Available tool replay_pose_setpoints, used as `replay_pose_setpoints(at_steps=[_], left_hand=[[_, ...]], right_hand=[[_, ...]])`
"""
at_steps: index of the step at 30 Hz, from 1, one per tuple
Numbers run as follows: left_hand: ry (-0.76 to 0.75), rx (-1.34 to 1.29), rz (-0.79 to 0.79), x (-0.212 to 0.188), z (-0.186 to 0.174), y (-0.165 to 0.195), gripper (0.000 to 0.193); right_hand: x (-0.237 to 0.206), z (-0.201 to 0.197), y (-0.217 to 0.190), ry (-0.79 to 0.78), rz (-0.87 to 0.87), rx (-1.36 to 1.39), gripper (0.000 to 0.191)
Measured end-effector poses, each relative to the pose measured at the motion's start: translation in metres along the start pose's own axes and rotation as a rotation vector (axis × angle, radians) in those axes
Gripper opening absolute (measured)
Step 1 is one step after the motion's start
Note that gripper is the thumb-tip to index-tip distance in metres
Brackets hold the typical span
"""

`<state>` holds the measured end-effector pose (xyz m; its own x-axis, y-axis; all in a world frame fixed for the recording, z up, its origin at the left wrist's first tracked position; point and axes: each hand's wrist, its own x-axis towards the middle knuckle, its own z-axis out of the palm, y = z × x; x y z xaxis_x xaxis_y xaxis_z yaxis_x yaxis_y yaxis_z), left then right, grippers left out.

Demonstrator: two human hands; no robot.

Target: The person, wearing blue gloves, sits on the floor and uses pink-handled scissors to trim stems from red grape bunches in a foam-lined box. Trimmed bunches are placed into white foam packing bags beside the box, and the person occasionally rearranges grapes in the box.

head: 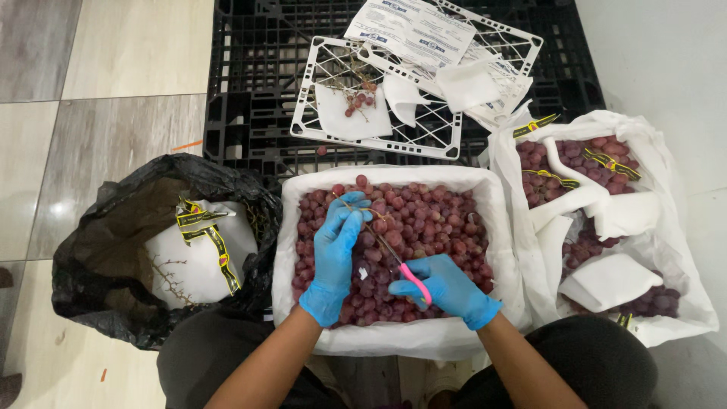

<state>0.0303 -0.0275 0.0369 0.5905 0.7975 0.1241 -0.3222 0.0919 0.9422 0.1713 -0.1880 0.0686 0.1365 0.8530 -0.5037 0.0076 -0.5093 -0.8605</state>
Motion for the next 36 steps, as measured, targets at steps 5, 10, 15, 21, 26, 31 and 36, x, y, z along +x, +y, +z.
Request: replay_pose_setpoints(at_steps=[5,10,15,21,26,31,36], left_hand=[[0.104,-0.129,-0.129,0.003,-0.005,-0.004,0.022],[0.145,-0.228,-0.214,0.006,-0.007,-0.005,0.026],[-0.024,-0.013,-0.069,0.006,-0.007,-0.001,0.020],[-0.261,0.042,-0.059,0.003,0.000,0.008,0.016],[-0.332,0.048,-0.098,0.003,0.005,0.015,0.015],[-0.235,0.150,-0.046,0.005,0.017,0.030,0.011],[-0.152,0.288,0.018,0.006,0.029,0.041,0.011]], right_hand=[[-0.002,-0.007,-0.004,0.002,0.050,0.084,0.032],[-0.015,-0.005,-0.013,0.260,-0.185,-0.714,0.049],[-0.024,-0.004,-0.015,0.417,-0.386,-1.104,0.056],[-0.021,0.000,-0.011,0.429,-0.353,-1.115,0.053],[-0.019,0.001,-0.008,0.404,-0.347,-1.157,0.049],[-0.023,-0.007,-0.012,0.468,-0.412,-1.167,0.041],[-0.037,-0.027,-0.015,0.542,-0.479,-1.046,0.039]])
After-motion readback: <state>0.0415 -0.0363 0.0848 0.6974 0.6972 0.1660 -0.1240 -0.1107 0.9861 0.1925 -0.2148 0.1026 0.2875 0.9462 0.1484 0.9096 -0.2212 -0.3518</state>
